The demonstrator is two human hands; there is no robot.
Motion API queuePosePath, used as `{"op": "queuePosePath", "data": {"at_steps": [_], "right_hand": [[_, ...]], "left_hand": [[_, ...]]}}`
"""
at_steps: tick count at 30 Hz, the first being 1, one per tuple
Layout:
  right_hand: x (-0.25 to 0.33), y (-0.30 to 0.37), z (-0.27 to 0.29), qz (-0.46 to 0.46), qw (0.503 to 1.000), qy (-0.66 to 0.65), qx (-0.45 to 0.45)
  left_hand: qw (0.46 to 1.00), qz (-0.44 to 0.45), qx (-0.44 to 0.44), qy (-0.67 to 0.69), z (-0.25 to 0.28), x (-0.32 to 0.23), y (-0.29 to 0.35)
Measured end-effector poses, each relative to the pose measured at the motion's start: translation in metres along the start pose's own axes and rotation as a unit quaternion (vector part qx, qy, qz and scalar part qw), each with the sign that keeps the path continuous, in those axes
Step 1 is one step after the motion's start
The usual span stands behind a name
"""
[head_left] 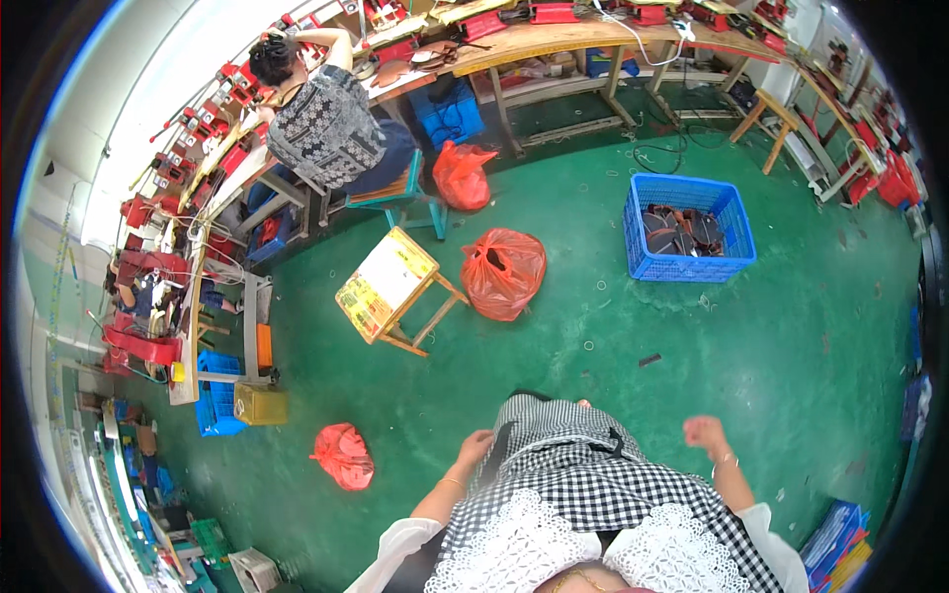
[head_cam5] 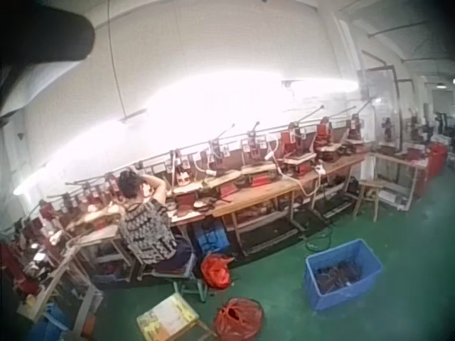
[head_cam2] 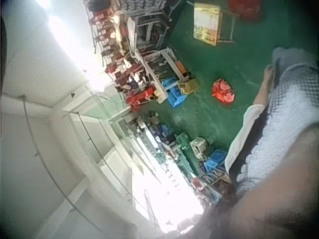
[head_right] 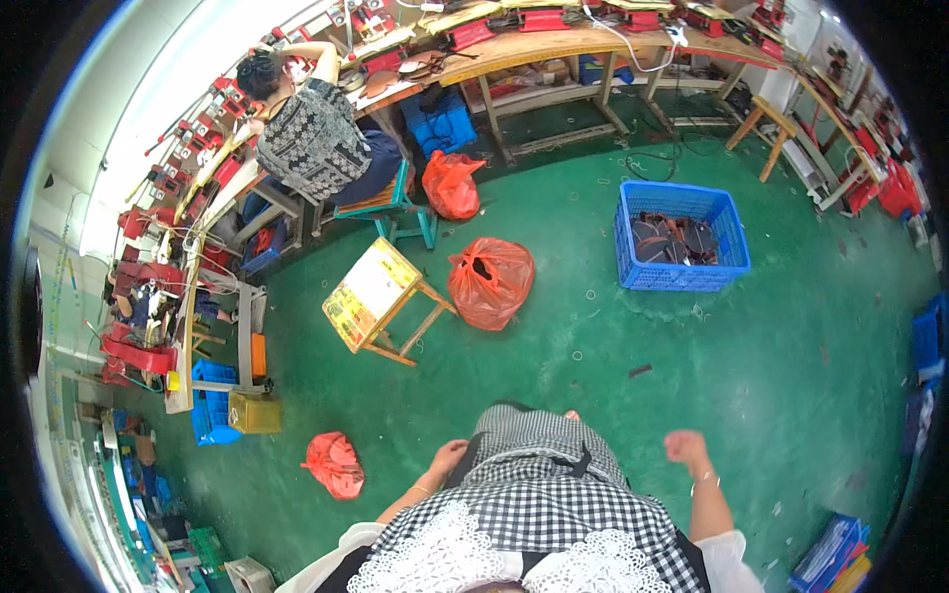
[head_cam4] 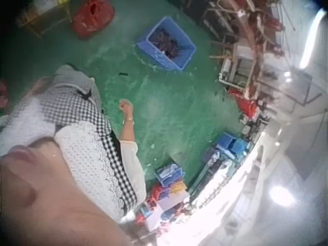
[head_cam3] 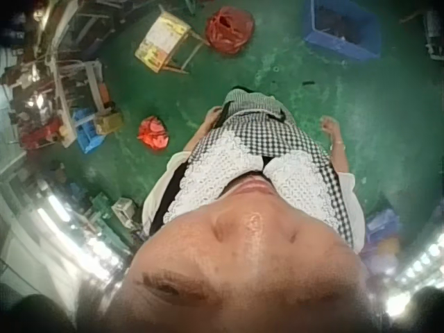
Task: The person retrieves leather shoe upper pieces from another workstation, brings them to the table, and attaches black tape strips onto the pieces while cutting the tape with scissors.
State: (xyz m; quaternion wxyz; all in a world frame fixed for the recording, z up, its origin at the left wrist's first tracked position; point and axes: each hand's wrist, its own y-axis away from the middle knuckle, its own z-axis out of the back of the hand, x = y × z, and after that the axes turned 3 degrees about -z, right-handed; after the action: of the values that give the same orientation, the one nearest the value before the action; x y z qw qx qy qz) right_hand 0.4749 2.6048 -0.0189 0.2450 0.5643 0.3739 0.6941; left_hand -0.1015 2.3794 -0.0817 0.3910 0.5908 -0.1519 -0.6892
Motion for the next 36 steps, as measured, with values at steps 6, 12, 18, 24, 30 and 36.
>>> {"op": "queuePosePath", "data": {"at_steps": [6, 12, 18, 24, 30, 36], "right_hand": [[0.255, -0.164, -0.025, 0.158, 0.985, 0.069, -0.030], [0.370, -0.243, -0.064, 0.151, 0.969, 0.166, 0.106], [0.382, -0.297, 0.012, -0.007, 0.977, 0.205, -0.057], [0.425, -0.329, 0.037, 0.072, 0.910, 0.402, 0.067], [0.471, -0.534, 0.127, 0.314, 0.574, 0.723, 0.221], [0.781, -0.610, 0.004, 0.084, 0.977, 0.168, 0.096]], "left_hand": [[0.995, 0.064, 0.041, 0.059, -0.028, -0.137, -0.067], [0.984, 0.127, 0.034, 0.117, -0.031, -0.156, -0.200], [0.983, 0.106, 0.029, 0.150, -0.036, -0.319, -0.304], [0.986, 0.051, 0.007, 0.158, -0.030, -0.472, -0.420], [0.937, 0.087, -0.084, 0.327, -0.065, -0.528, -0.486], [0.973, 0.092, -0.091, 0.189, -0.107, -0.562, -0.501]]}}
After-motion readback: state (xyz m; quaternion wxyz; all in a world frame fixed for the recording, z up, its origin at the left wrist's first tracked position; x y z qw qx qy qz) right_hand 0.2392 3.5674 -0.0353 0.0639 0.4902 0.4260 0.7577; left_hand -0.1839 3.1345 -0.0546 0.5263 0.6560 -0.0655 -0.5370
